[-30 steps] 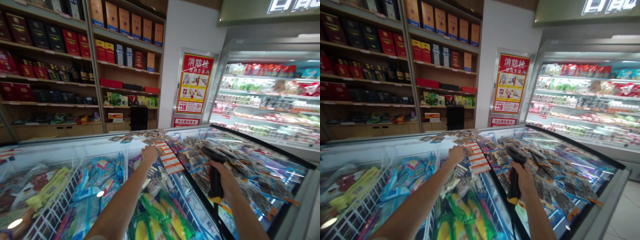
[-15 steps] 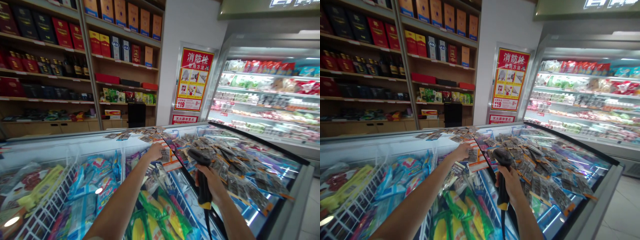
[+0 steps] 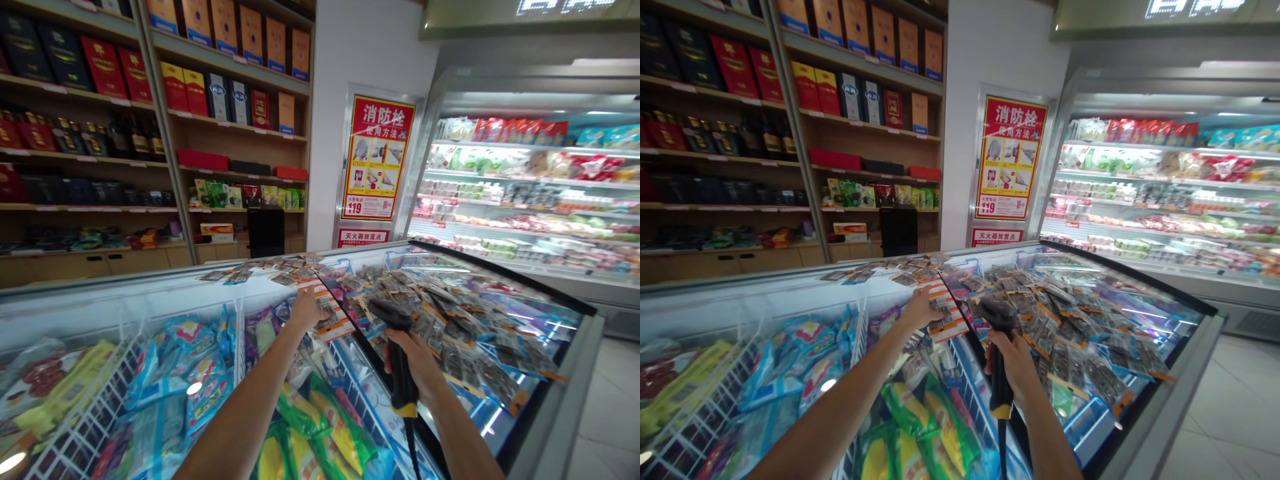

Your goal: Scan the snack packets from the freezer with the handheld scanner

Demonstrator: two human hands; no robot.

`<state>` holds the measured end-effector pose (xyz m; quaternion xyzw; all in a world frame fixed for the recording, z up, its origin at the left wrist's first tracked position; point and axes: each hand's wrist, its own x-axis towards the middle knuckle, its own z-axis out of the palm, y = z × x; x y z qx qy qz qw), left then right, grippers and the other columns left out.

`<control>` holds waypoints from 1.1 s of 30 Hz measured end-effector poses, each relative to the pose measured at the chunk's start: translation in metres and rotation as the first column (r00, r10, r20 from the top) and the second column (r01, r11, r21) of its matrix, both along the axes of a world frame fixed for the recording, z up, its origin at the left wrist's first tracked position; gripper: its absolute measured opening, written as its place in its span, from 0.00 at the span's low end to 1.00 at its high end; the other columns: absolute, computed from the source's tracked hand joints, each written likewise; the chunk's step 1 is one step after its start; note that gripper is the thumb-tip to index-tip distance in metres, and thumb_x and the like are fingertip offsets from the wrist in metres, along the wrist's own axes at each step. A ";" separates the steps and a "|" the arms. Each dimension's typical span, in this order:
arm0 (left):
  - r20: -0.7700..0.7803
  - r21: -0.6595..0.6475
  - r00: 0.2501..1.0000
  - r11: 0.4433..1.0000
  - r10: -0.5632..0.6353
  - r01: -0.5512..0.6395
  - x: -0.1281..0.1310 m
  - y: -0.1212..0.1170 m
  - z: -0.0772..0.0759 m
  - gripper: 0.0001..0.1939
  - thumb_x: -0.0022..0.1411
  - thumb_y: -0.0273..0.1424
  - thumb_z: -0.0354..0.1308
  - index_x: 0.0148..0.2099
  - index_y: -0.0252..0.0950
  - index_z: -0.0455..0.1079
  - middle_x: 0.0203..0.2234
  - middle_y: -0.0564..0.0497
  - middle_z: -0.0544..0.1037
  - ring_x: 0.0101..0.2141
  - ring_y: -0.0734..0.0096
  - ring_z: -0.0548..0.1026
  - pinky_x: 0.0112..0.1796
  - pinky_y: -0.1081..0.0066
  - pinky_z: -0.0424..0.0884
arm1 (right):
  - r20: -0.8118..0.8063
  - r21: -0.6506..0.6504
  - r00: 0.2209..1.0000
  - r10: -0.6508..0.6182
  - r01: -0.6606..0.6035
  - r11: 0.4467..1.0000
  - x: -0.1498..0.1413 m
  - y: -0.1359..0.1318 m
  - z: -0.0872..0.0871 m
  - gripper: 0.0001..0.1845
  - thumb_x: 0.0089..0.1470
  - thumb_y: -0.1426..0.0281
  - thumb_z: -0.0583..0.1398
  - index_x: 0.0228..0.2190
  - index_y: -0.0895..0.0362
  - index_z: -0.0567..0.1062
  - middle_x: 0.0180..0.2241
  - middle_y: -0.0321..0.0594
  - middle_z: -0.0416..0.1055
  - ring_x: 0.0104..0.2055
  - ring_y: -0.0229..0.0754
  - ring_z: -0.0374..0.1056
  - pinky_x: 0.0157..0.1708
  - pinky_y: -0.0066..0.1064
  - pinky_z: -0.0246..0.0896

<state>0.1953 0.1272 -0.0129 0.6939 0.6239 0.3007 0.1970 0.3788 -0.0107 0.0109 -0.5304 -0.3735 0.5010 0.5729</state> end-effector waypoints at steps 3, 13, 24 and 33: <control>0.290 0.088 0.957 0.996 -0.007 -0.020 0.025 0.014 -0.005 0.44 0.34 0.22 0.63 0.56 0.34 0.54 0.52 0.38 0.61 0.45 0.58 0.67 0.42 0.67 0.62 | 0.014 -0.041 0.999 -0.045 0.046 0.998 0.004 0.001 -0.002 0.12 0.41 0.63 0.59 0.17 0.58 0.65 0.10 0.34 0.65 0.10 0.34 0.59 0.09 0.23 0.51; 0.916 0.005 0.398 0.995 -0.044 0.099 0.048 0.037 -0.024 0.14 0.45 0.28 0.57 0.38 0.34 0.68 0.28 0.51 0.75 0.26 0.72 0.72 0.31 0.71 0.67 | -0.167 -0.108 0.985 -0.053 0.035 0.994 -0.014 -0.004 -0.004 0.13 0.42 0.61 0.58 0.22 0.59 0.68 0.12 0.34 0.66 0.10 0.34 0.60 0.09 0.22 0.51; 0.950 0.038 0.307 0.998 -0.052 0.050 0.050 0.039 -0.031 0.17 0.43 0.31 0.58 0.39 0.34 0.66 0.26 0.53 0.74 0.25 0.75 0.71 0.30 0.72 0.67 | -0.080 -0.068 0.995 0.062 -0.068 0.995 -0.024 -0.011 0.004 0.14 0.42 0.61 0.57 0.24 0.60 0.67 0.11 0.35 0.65 0.09 0.35 0.59 0.08 0.23 0.49; 0.941 0.031 0.336 0.999 -0.041 0.034 0.049 0.035 -0.027 0.18 0.44 0.30 0.58 0.42 0.35 0.67 0.29 0.51 0.74 0.27 0.74 0.72 0.30 0.71 0.67 | -0.060 -0.049 0.998 0.031 -0.034 0.998 -0.016 -0.011 0.003 0.14 0.40 0.60 0.57 0.23 0.60 0.69 0.11 0.35 0.66 0.09 0.35 0.59 0.08 0.24 0.48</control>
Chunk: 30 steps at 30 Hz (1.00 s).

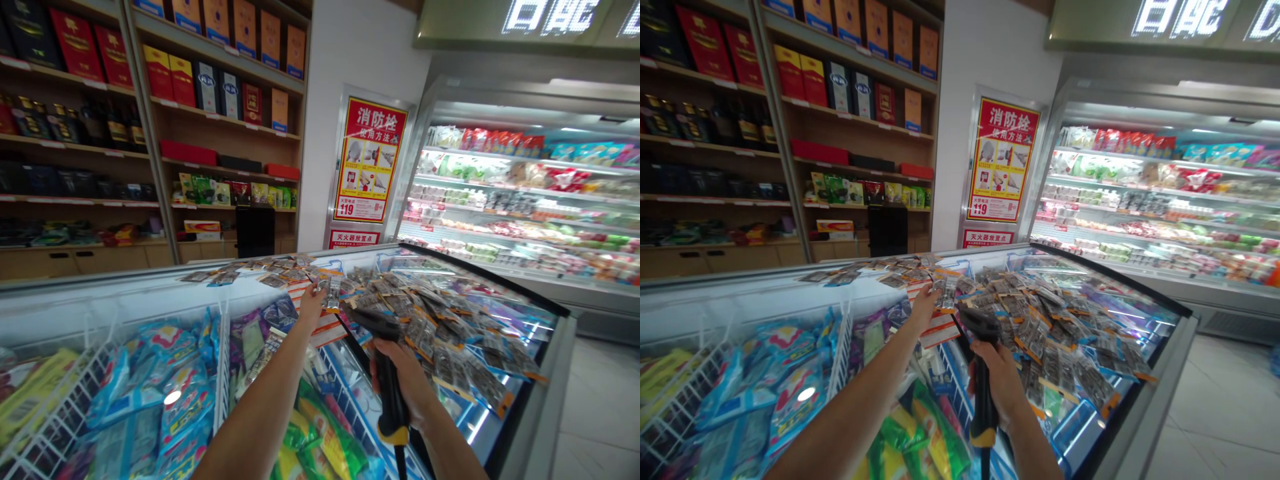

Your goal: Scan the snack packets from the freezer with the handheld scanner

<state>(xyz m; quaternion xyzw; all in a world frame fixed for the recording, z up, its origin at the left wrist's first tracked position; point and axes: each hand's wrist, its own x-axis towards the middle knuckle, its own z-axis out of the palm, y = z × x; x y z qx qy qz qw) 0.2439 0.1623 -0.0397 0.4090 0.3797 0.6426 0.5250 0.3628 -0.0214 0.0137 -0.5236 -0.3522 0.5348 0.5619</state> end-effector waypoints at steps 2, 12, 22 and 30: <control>-0.023 -0.037 1.000 0.999 -0.003 0.002 0.001 -0.003 0.003 0.18 0.45 0.31 0.57 0.42 0.35 0.67 0.29 0.51 0.74 0.27 0.73 0.72 0.30 0.71 0.68 | -0.002 0.029 0.998 -0.063 0.063 0.998 0.008 0.001 0.001 0.14 0.39 0.60 0.58 0.21 0.60 0.69 0.11 0.35 0.66 0.10 0.35 0.59 0.08 0.24 0.48; -0.066 -0.065 0.996 0.996 -0.060 0.055 0.034 -0.020 0.024 0.16 0.52 0.25 0.51 0.45 0.34 0.64 0.34 0.48 0.74 0.29 0.72 0.72 0.31 0.71 0.69 | 0.058 0.038 0.877 -0.477 0.475 0.879 0.103 -0.014 0.004 0.12 0.37 0.63 0.62 0.20 0.59 0.68 0.10 0.33 0.66 0.11 0.36 0.60 0.10 0.25 0.52; -0.709 0.003 0.704 0.999 0.039 -0.053 0.121 -0.049 0.039 0.20 0.54 0.28 0.49 0.51 0.36 0.62 0.44 0.42 0.72 0.46 0.57 0.67 0.46 0.55 0.58 | -0.018 0.003 0.820 -0.572 0.572 0.820 0.147 -0.030 0.013 0.14 0.35 0.64 0.63 0.24 0.60 0.69 0.11 0.33 0.66 0.12 0.37 0.61 0.09 0.25 0.54; -0.903 0.225 0.409 0.955 0.131 0.193 0.157 -0.084 0.022 0.23 0.58 0.31 0.42 0.56 0.37 0.56 0.57 0.43 0.56 0.57 0.58 0.50 0.54 0.50 0.41 | -0.069 0.006 0.797 -0.600 0.601 0.799 0.146 -0.036 0.015 0.13 0.33 0.66 0.64 0.23 0.60 0.70 0.10 0.35 0.66 0.12 0.37 0.62 0.10 0.25 0.56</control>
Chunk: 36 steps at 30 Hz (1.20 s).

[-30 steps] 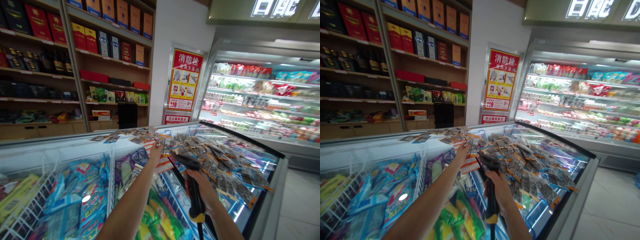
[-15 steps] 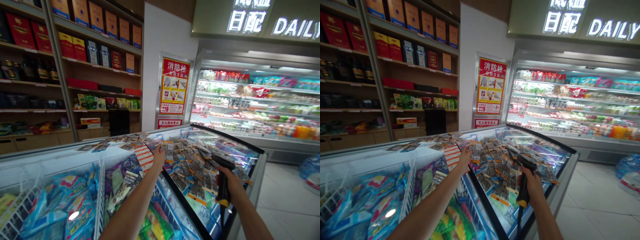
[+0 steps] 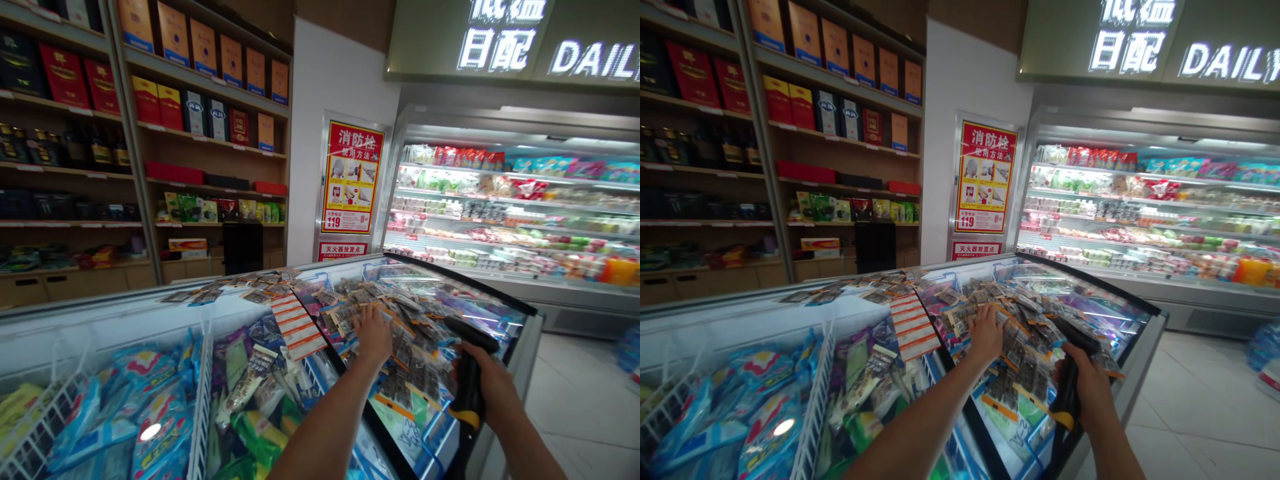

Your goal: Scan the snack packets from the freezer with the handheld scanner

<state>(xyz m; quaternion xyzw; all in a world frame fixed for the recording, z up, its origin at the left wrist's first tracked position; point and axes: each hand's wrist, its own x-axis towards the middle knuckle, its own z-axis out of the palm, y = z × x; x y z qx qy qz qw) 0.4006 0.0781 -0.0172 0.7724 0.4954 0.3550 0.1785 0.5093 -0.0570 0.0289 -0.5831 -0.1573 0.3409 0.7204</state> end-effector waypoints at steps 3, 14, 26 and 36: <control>-0.009 0.048 0.998 0.997 -0.055 0.055 0.013 -0.007 -0.005 0.23 0.59 0.32 0.40 0.57 0.37 0.56 0.58 0.43 0.54 0.58 0.59 0.47 0.55 0.51 0.40 | -0.020 -0.011 1.000 -0.008 0.008 1.000 0.001 0.003 -0.002 0.13 0.33 0.66 0.64 0.24 0.60 0.70 0.11 0.35 0.67 0.13 0.38 0.63 0.10 0.26 0.57; 0.029 0.160 0.950 0.936 0.312 -0.312 -0.128 0.086 0.025 0.20 0.57 0.31 0.47 0.52 0.36 0.62 0.56 0.40 0.57 0.56 0.49 0.51 0.52 0.47 0.44 | -0.003 0.016 0.991 0.135 -0.135 0.991 -0.041 0.023 0.002 0.13 0.34 0.64 0.63 0.25 0.58 0.70 0.12 0.34 0.67 0.12 0.38 0.61 0.09 0.27 0.53; -0.458 -0.078 0.861 0.955 0.220 -0.285 -0.241 0.119 -0.009 0.18 0.57 0.41 0.43 0.46 0.43 0.66 0.55 0.44 0.61 0.56 0.52 0.50 0.48 0.44 0.46 | 0.101 0.030 0.942 0.320 -0.324 0.946 -0.088 0.043 -0.013 0.12 0.37 0.62 0.62 0.20 0.58 0.69 0.12 0.33 0.66 0.12 0.36 0.60 0.10 0.25 0.52; -0.455 -0.061 0.758 0.833 0.466 -0.549 -0.245 0.057 0.025 0.20 0.49 0.40 0.51 0.41 0.32 0.68 0.41 0.34 0.71 0.45 0.47 0.66 0.43 0.52 0.56 | 0.080 0.096 0.921 0.382 -0.389 0.916 -0.110 0.036 -0.004 0.12 0.37 0.62 0.62 0.21 0.56 0.69 0.12 0.33 0.66 0.13 0.38 0.60 0.11 0.27 0.51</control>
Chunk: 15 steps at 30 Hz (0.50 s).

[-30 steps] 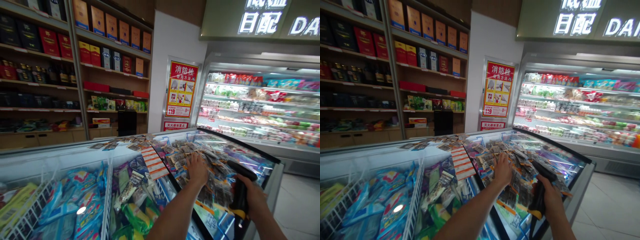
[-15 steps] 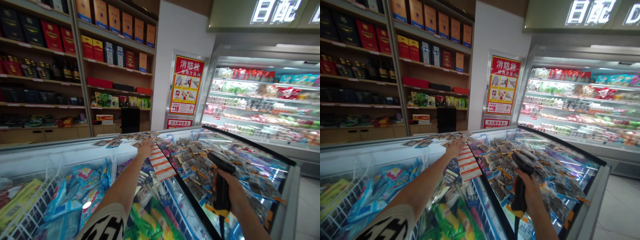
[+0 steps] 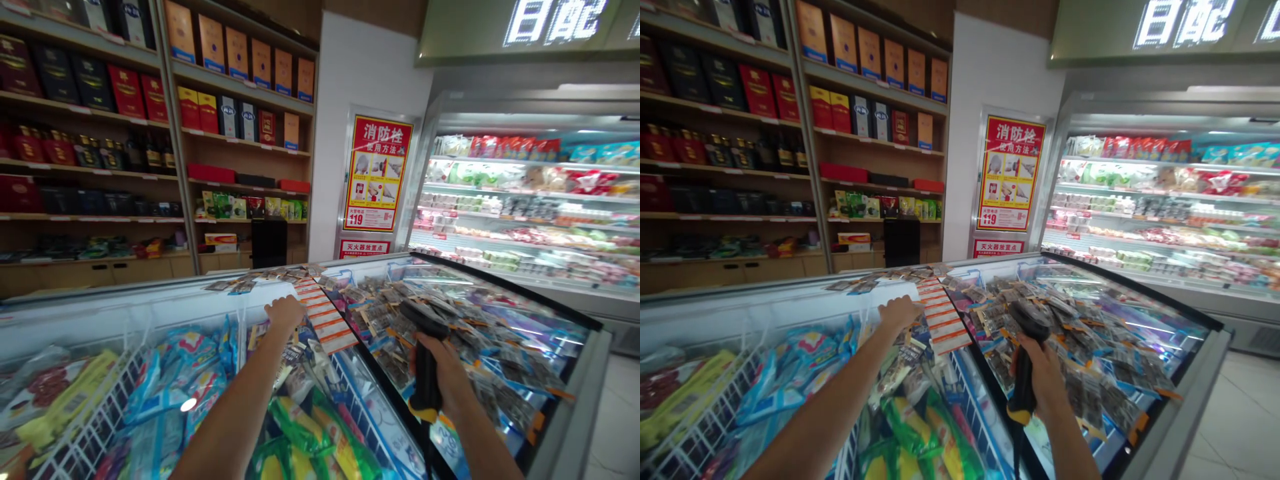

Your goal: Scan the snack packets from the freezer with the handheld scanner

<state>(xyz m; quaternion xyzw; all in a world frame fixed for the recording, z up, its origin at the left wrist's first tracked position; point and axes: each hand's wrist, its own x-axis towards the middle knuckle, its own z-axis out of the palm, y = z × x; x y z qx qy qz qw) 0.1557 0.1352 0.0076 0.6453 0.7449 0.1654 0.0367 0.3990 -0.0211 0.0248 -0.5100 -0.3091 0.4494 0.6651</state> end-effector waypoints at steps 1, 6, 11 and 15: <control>0.021 -0.007 0.999 0.999 0.035 -0.035 0.001 0.000 -0.002 0.22 0.47 0.40 0.53 0.42 0.32 0.67 0.41 0.34 0.70 0.45 0.47 0.66 0.43 0.54 0.57 | 0.006 0.003 1.000 0.014 -0.014 1.000 -0.005 0.000 0.000 0.12 0.37 0.62 0.62 0.21 0.57 0.69 0.12 0.33 0.67 0.12 0.37 0.60 0.11 0.27 0.50; 0.139 0.043 0.990 0.999 0.026 -0.033 0.004 0.006 -0.019 0.27 0.45 0.44 0.55 0.44 0.31 0.65 0.41 0.33 0.70 0.45 0.47 0.66 0.39 0.60 0.62 | 0.054 -0.006 0.996 0.070 -0.070 0.998 -0.025 0.002 -0.008 0.14 0.38 0.61 0.62 0.21 0.60 0.69 0.12 0.35 0.67 0.11 0.36 0.60 0.10 0.25 0.49; 0.356 0.031 0.934 0.999 0.002 -0.014 -0.001 0.020 -0.027 0.17 0.36 0.37 0.63 0.30 0.35 0.68 0.35 0.38 0.74 0.42 0.49 0.69 0.37 0.65 0.63 | 0.083 -0.024 0.992 0.098 -0.096 0.995 -0.027 0.003 -0.015 0.15 0.39 0.61 0.61 0.16 0.59 0.66 0.12 0.35 0.66 0.11 0.35 0.60 0.10 0.24 0.49; 0.662 0.135 0.740 0.990 -0.120 0.040 0.011 0.031 -0.032 0.09 0.36 0.32 0.63 0.24 0.37 0.67 0.25 0.47 0.76 0.36 0.57 0.73 0.35 0.68 0.63 | 0.059 -0.040 0.985 0.161 -0.159 0.986 -0.033 0.001 -0.017 0.15 0.41 0.60 0.60 0.18 0.59 0.65 0.12 0.34 0.66 0.11 0.34 0.59 0.11 0.24 0.50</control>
